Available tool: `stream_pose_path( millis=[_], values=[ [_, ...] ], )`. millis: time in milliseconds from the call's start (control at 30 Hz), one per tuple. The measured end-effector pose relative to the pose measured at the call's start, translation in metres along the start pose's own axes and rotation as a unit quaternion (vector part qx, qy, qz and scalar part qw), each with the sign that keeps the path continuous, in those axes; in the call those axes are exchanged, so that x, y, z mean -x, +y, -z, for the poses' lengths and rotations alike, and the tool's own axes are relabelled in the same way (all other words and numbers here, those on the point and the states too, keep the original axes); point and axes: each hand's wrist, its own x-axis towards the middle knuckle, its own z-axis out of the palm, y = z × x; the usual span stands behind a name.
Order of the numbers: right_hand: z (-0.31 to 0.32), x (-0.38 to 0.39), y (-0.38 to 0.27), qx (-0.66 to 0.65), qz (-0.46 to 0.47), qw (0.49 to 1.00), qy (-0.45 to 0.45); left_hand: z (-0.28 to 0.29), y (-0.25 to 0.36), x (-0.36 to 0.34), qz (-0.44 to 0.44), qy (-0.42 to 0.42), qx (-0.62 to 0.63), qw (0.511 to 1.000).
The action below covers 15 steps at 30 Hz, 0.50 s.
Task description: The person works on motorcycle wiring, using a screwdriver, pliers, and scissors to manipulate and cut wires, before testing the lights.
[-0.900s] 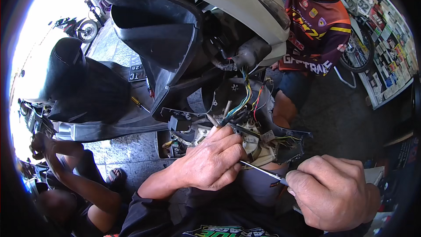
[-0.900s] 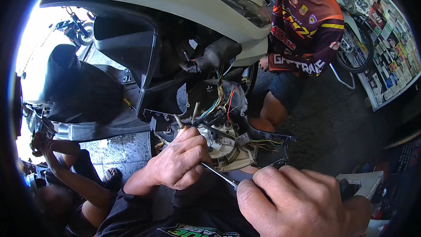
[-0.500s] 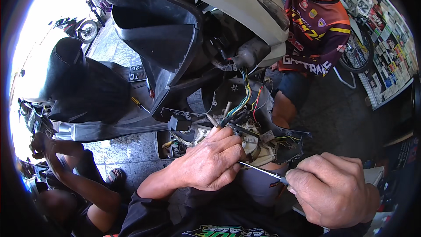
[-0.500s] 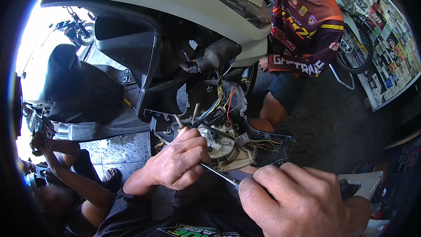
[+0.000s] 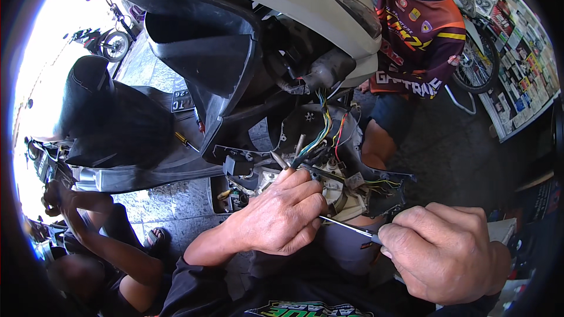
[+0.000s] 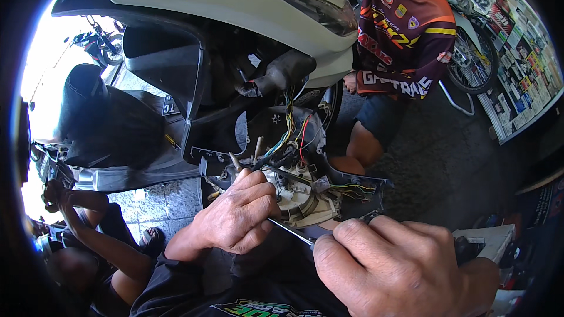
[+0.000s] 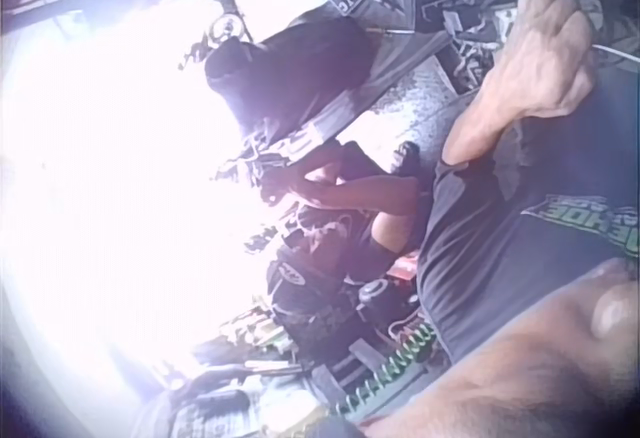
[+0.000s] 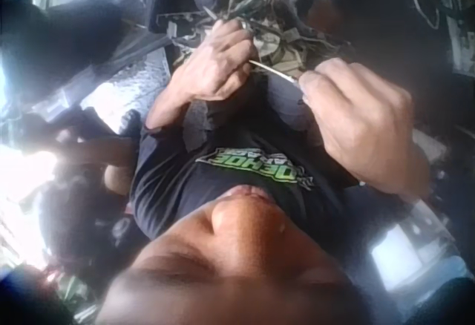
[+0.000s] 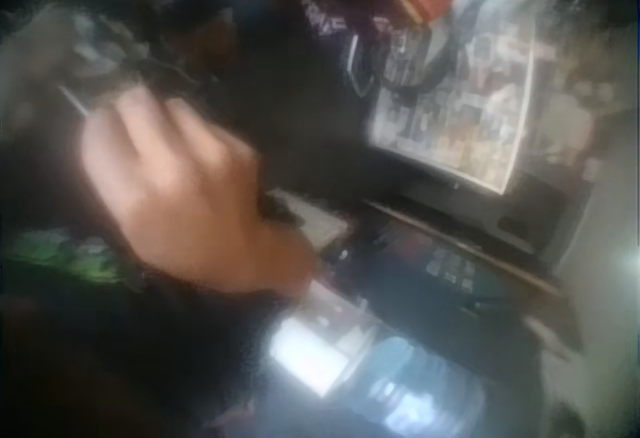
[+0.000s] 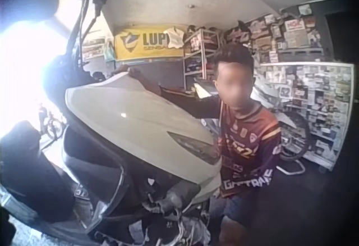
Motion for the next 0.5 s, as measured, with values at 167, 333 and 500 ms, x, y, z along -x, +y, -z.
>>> stream_pose_path(
  millis=[167,333,500],
  values=[
    [0.001,-0.002,0.001,0.001,0.016,1.000,-0.012,0.000,0.003,0.000,-0.002,-0.019,-0.036,0.999],
    [0.001,0.001,0.001,0.010,0.029,0.999,-0.023,-0.002,0.005,-0.006,-0.023,-0.012,-0.067,0.997],
    [0.001,0.003,0.006,0.013,0.048,0.998,-0.038,-0.001,0.009,-0.011,-0.022,-0.032,-0.098,0.994]
  ],
)
